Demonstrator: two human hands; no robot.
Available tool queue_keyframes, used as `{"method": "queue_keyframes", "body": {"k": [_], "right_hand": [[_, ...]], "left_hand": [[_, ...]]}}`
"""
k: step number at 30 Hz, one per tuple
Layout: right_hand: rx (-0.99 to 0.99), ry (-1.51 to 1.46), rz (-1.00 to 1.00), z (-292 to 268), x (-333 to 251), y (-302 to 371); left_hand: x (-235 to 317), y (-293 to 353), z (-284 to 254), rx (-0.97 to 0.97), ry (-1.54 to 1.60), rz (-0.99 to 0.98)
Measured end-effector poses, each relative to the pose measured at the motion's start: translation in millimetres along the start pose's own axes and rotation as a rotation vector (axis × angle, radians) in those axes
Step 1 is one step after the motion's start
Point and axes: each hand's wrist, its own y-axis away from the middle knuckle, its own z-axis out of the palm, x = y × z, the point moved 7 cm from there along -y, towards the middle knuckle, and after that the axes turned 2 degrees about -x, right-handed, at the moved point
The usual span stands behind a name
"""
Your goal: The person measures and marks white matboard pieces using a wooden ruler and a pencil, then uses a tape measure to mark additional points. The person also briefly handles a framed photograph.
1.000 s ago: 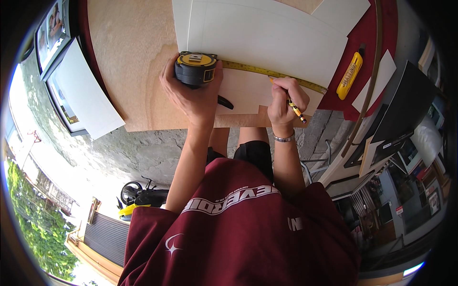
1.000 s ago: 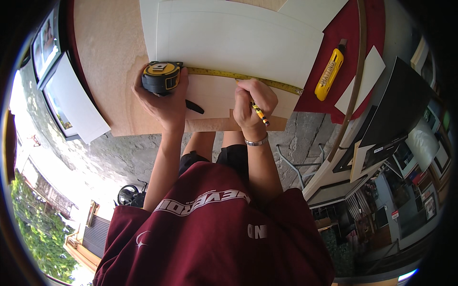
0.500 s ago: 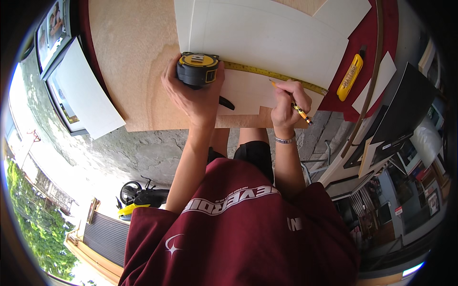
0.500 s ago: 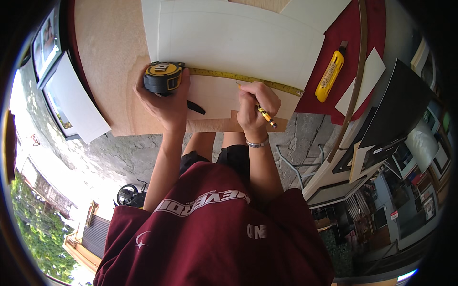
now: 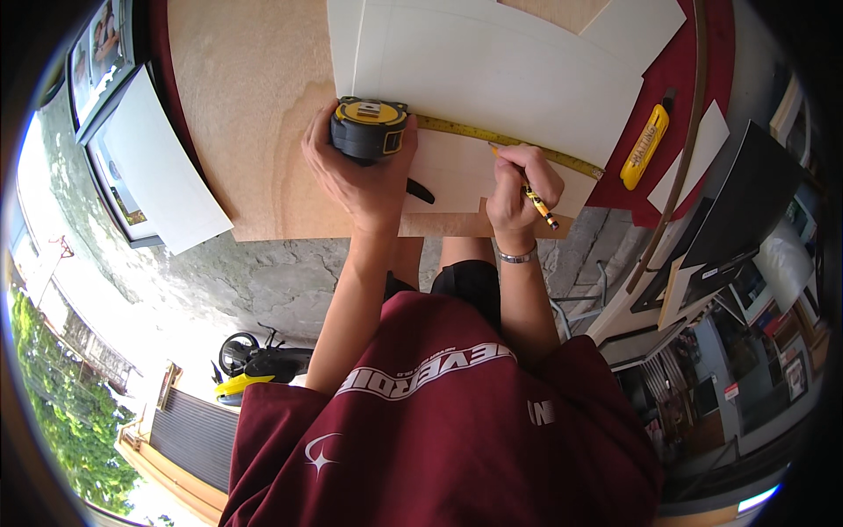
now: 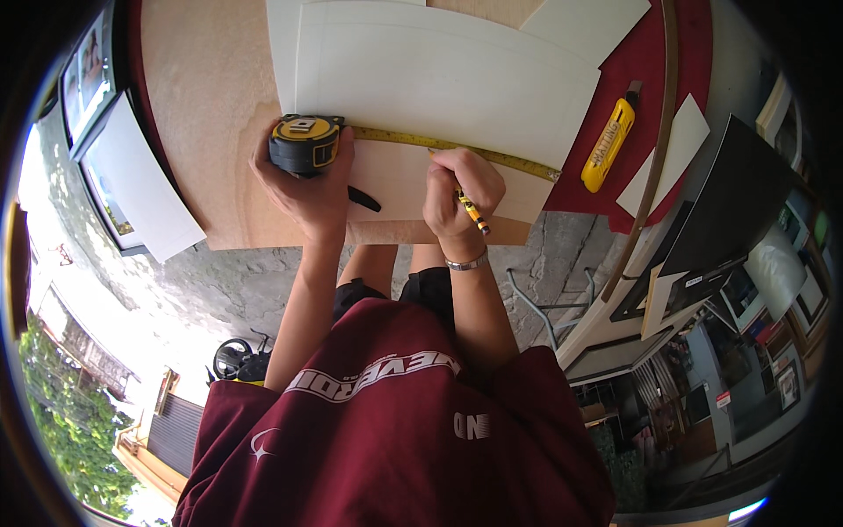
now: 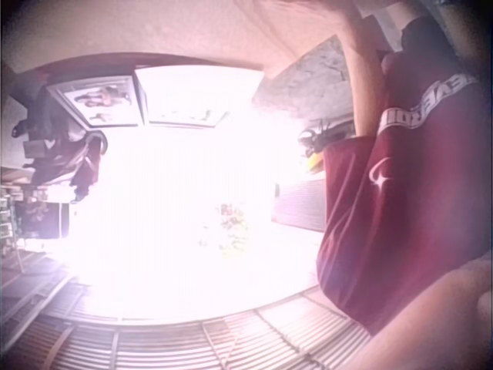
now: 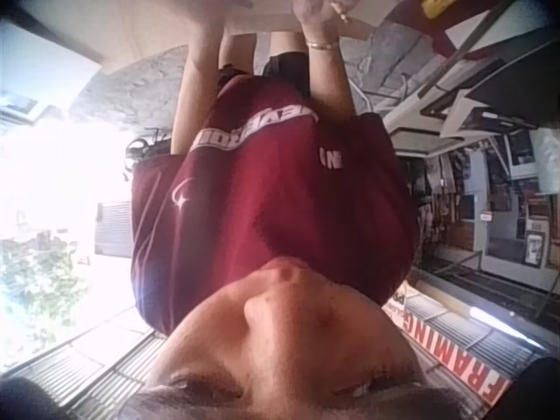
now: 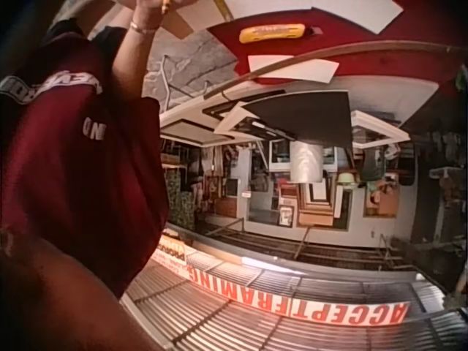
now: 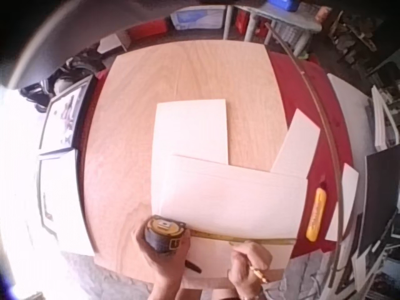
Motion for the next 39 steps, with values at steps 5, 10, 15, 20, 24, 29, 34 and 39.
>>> {"method": "queue_keyframes", "body": {"k": [5, 10, 15, 20, 24, 29, 34, 39], "right_hand": [[-0.003, 0.002, -0.001, 0, 1, 2], [0.002, -0.003, -0.003, 1, 2, 2], [-0.006, -0.009, 0.002, 1, 1, 2], [0.007, -0.005, -0.007, 2, 0, 1], [0.007, 0.0, -0.005, 2, 0, 0], [0.207, -0.197, 0.136, -21, 14, 9], [0.35, -0.135, 0.471, -103, 6, 22], [0.037, 0.228, 0.526, -157, 7, 60]], "left_hand": [[0, 1, -1, 0.0, -0.002, -0.001], [0, 1, -1, 0.007, -0.001, 0.019], [0, 1, -1, 0.013, -0.003, 0.028], [0, 0, -1, 0.006, -0.001, 0.02], [0, -1, -1, 0.011, 0.011, 0.024], [1, -1, 1, 0.005, -0.01, 0.008], [0, 1, 0, 0.017, -0.006, -0.001], [13, -8, -14, 0.016, 0.017, -0.092]]}}
